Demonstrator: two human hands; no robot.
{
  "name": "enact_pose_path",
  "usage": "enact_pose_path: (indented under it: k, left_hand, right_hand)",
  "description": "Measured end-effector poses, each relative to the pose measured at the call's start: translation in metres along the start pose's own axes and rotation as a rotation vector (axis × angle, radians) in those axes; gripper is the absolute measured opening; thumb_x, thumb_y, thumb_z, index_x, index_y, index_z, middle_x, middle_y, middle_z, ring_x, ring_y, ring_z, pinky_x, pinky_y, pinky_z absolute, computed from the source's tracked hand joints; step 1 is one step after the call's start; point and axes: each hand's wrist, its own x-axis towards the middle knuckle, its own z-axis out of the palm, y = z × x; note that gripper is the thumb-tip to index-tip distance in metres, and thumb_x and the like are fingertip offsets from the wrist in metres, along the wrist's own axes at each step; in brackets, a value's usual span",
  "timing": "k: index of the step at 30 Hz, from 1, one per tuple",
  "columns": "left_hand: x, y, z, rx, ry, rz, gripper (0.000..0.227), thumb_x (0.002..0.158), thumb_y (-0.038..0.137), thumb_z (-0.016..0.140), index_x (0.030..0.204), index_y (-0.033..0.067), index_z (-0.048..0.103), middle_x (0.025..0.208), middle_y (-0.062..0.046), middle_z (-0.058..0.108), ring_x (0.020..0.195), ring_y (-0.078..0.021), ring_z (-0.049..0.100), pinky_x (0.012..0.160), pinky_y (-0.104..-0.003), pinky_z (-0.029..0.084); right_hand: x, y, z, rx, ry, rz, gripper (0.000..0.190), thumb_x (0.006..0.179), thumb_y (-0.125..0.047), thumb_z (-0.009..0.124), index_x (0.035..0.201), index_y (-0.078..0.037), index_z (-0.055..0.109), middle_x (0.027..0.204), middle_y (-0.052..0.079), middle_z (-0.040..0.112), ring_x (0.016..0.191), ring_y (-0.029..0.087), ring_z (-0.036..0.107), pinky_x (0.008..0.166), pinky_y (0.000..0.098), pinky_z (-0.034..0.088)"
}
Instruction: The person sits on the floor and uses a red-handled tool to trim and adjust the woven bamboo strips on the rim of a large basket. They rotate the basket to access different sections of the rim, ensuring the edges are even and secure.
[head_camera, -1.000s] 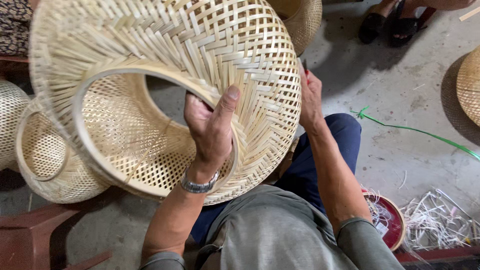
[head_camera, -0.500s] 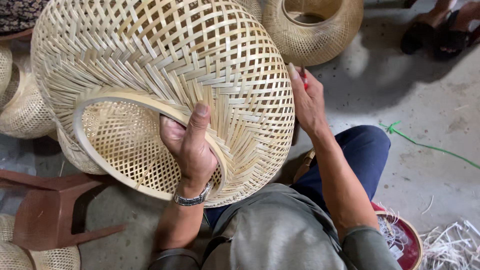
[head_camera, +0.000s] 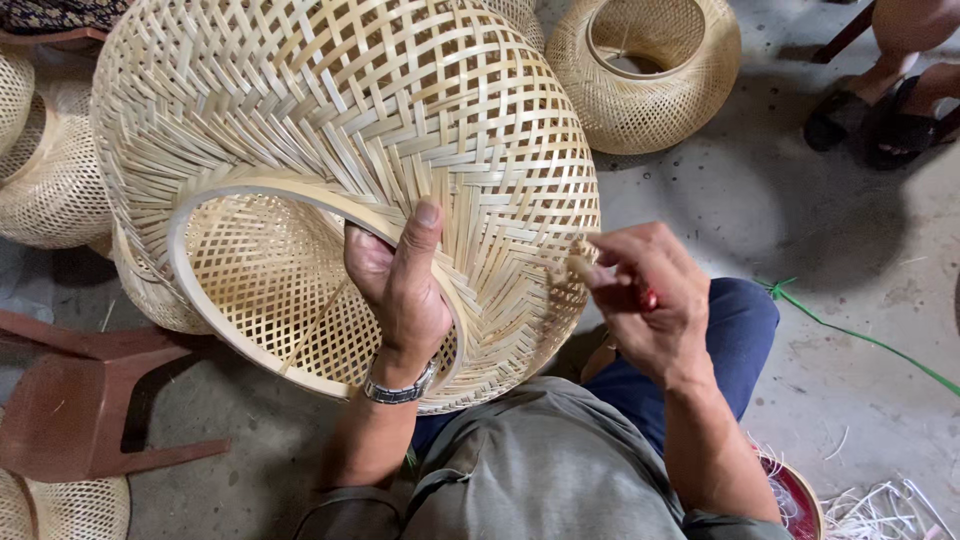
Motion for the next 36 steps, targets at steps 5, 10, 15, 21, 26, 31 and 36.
enact_pose_path:
  k: [5,10,15,21,26,31,36]
  left_hand:
    - [-0.002,0.003,0.005,0.054,-0.003,-0.011,0.041,0.100,0.016,0.074,0.131,-0.0024,0.055,0.120,-0.007,0.067,0.107,-0.0122,0.061,0.101,-0.028,0.049]
    - [-0.009,-0.004,0.011,0.024,0.016,-0.027,0.039,0.104,0.012,0.076,0.131,-0.0071,0.055,0.112,-0.009,0.065,0.098,-0.0116,0.057,0.094,-0.027,0.047]
    - [-0.004,-0.006,0.020,-0.016,0.001,-0.019,0.047,0.099,0.015,0.076,0.135,-0.0039,0.053,0.121,-0.008,0.065,0.107,-0.0131,0.059,0.101,-0.028,0.048]
    - [-0.004,-0.018,0.014,0.007,0.015,-0.036,0.042,0.100,0.017,0.077,0.129,-0.0030,0.054,0.108,-0.005,0.064,0.096,-0.0112,0.057,0.094,-0.027,0.048]
    - [-0.002,-0.037,0.016,-0.043,0.010,-0.010,0.027,0.103,0.010,0.076,0.118,-0.0009,0.056,0.098,-0.004,0.064,0.085,-0.0086,0.055,0.081,-0.024,0.049]
    - [-0.002,-0.032,0.034,-0.084,0.055,-0.115,0.030,0.097,0.010,0.073,0.119,0.0013,0.055,0.105,-0.001,0.062,0.093,-0.0072,0.053,0.087,-0.023,0.047]
    - [-0.009,-0.038,0.032,-0.088,0.017,-0.080,0.024,0.104,0.008,0.074,0.118,0.0001,0.056,0.100,0.000,0.060,0.088,-0.0064,0.050,0.082,-0.022,0.045]
  right_hand:
    - [0.018,-0.021,0.002,-0.014,-0.033,-0.143,0.029,0.094,-0.007,0.081,0.121,-0.004,0.070,0.101,0.010,0.067,0.088,0.017,0.068,0.075,0.0298,0.055]
    - [0.031,-0.022,-0.001,0.009,-0.034,-0.149,0.028,0.096,-0.005,0.081,0.121,-0.005,0.068,0.105,0.010,0.067,0.091,0.019,0.069,0.077,0.0302,0.055]
    - [0.035,-0.018,-0.001,-0.014,-0.035,-0.092,0.026,0.095,-0.005,0.080,0.119,-0.006,0.070,0.104,0.010,0.066,0.090,0.019,0.068,0.077,0.0301,0.055]
    - [0.039,-0.017,-0.003,-0.015,-0.045,-0.084,0.034,0.094,-0.010,0.081,0.124,-0.004,0.066,0.105,0.011,0.066,0.089,0.019,0.068,0.075,0.0295,0.054]
    - [0.038,-0.025,-0.020,-0.189,-0.088,0.013,0.049,0.092,-0.021,0.077,0.133,-0.001,0.061,0.098,0.013,0.062,0.077,0.021,0.063,0.065,0.0323,0.050]
    - [0.035,-0.042,-0.013,-0.226,-0.171,-0.074,0.051,0.098,-0.032,0.071,0.140,-0.006,0.056,0.109,0.017,0.063,0.082,0.024,0.066,0.067,0.0335,0.053]
    - [0.036,-0.052,-0.013,-0.402,-0.236,0.037,0.064,0.096,-0.018,0.065,0.155,-0.004,0.045,0.104,0.018,0.062,0.081,0.029,0.064,0.072,0.0393,0.052]
